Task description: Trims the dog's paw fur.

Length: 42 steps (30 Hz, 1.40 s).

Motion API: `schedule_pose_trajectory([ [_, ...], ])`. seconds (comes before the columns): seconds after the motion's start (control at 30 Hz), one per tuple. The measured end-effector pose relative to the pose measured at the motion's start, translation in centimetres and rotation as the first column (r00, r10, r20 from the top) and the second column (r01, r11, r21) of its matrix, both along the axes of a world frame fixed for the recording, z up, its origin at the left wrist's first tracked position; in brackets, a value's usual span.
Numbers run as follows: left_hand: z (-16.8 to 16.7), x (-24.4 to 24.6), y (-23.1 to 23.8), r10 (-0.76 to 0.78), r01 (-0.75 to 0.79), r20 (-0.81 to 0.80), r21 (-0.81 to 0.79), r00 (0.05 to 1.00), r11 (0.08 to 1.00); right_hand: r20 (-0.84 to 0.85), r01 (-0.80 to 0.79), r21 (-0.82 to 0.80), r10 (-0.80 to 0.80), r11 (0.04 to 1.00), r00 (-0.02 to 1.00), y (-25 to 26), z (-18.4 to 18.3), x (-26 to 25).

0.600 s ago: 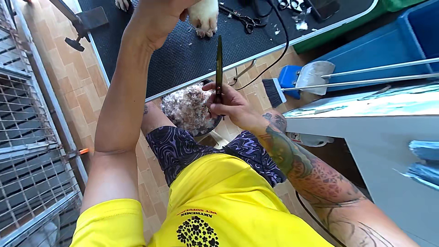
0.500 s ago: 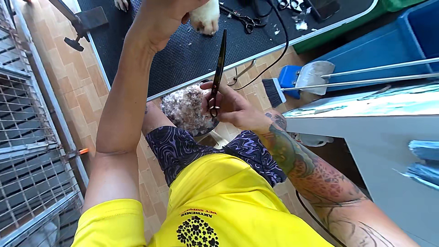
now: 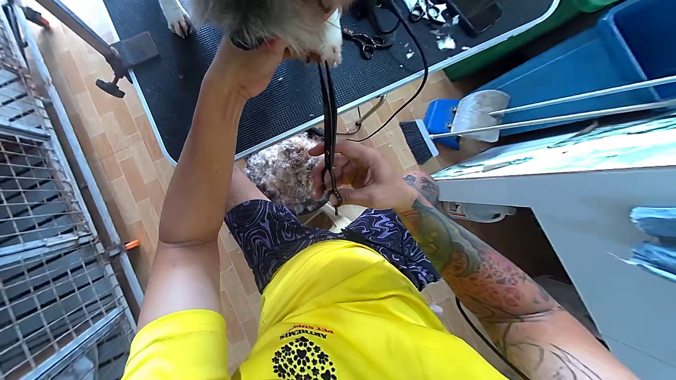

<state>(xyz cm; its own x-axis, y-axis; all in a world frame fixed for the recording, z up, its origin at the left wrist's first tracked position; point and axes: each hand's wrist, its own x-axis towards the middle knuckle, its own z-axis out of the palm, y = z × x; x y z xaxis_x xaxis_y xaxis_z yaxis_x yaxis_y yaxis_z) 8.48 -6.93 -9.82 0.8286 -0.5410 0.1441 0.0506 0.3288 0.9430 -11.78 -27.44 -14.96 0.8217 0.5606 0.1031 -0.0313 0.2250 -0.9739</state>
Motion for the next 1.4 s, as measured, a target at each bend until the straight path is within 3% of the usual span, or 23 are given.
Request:
schedule_pose_trajectory([
  [0.17,1.9,-1.4,0.3,0.048,-0.050,0.084,0.014,0.995,0.999,-0.001,-0.074,0.055,0.074,0.996,0.997,-0.4,-0.2,0.3],
  [0.37,4.3,-1.2,0.6,-0.169,0.163,0.186,0.049,0.968,0.985,0.013,-0.136,0.056,0.135,0.989,0.991,0.0,0.0,0.7],
  [0.73,3.9,-2.4,-0.2,-0.202,0.209,0.175,-0.027,0.964,0.977,0.019,-0.102,0.037,0.102,0.994,0.995,-0.3,0.1,-0.2],
  [1.4,4.2,-2.6,-0.6,-0.246,0.253,0.261,0.007,0.934,0.968,0.002,-0.001,-0.013,0.001,1.000,1.000,0.1,0.4,-0.6],
])
